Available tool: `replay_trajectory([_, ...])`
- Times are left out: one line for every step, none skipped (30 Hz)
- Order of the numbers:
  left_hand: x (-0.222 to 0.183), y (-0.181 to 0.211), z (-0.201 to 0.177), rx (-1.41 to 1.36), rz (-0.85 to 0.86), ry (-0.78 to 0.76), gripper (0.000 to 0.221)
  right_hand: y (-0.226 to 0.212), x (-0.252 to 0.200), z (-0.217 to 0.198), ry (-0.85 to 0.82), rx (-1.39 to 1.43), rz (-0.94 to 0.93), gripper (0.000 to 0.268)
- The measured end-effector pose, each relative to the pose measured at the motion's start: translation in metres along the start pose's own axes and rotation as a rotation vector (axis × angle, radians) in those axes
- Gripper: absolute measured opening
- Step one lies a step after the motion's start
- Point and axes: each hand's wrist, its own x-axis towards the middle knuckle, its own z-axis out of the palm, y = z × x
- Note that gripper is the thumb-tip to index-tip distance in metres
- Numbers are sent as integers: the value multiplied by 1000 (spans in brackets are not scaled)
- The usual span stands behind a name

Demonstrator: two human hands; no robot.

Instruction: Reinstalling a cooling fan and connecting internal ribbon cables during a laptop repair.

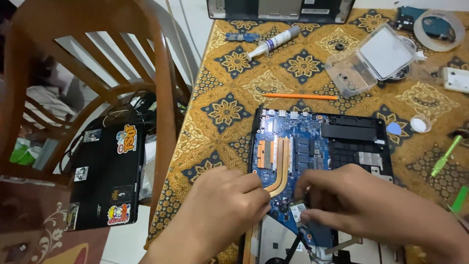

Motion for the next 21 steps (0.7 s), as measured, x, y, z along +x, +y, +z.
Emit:
replay_trajectory([2, 1, -1, 1, 2, -2, 20, 0, -1, -1, 1, 2, -1, 19])
replay_trajectory([4, 2, -1, 21, 5, -20, 21, -1, -1, -1, -5, 25, 8, 19])
replay_trajectory([5, 3, -2, 41, 7, -36, 23, -2, -2, -2, -12, 46, 17, 18])
replay_trajectory([5, 4, -2, 42, 8, -37, 23, 0, -2, -1, -12, 47, 16, 18])
replay_trajectory([5, 6, -2, 88, 26, -61, 16, 1, -1, 0, -1, 32, -3, 18])
replay_trajectory([5, 7, -2, 134, 44, -84, 21, 3, -1, 0, 11, 18, -23, 18])
replay_trajectory([3, 8, 0, 134, 45, -85, 21, 2, -1, 0, 11, 19, -23, 18])
replay_trajectory([2, 8, 2, 152, 59, -46, 23, 2, -1, 0, 14, 25, -22, 18])
replay_trajectory([1, 9, 3, 168, 75, -8, 25, 1, -2, 0, 16, 33, -20, 18])
replay_trajectory([0, 9, 4, 167, 78, -11, 25, 3, -2, 1, 16, 37, -19, 18])
replay_trajectory([-1, 9, 5, 166, 79, 1, 27, 4, -2, 1, 26, 27, -39, 17])
replay_trajectory([-3, 9, 6, 165, 81, 12, 29, 4, -2, 2, 36, 18, -59, 16])
replay_trajectory([-3, 8, 4, 166, 79, 13, 29, 4, -2, 3, 36, 15, -60, 16])
replay_trajectory([-3, 6, 2, 100, 54, 13, 26, 4, -1, 5, 49, 19, -82, 16])
replay_trajectory([-3, 4, 1, 33, 30, 15, 25, 4, -1, 6, 62, 22, -102, 15])
replay_trajectory([-2, 5, -5, 33, 28, 17, 25, 6, 1, 12, 61, 19, -102, 15])
replay_trajectory([-2, 6, -12, -75, -27, 84, 13, 8, 4, 18, 140, 18, -198, 10])
replay_trajectory([-2, 6, -18, -182, -81, 152, 5, 10, 7, 24, 219, 18, -292, 11])
replay_trajectory([-4, 6, -25, -181, -83, 154, 5, 10, 8, 28, 218, 15, -293, 11])
replay_trajectory([-6, 5, -31, -231, -150, 163, 5, 10, 11, 31, 346, -9, -458, 10])
replay_trajectory([-8, 5, -36, -285, -215, 169, 10, 11, 12, 37, 475, -32, -617, 12])
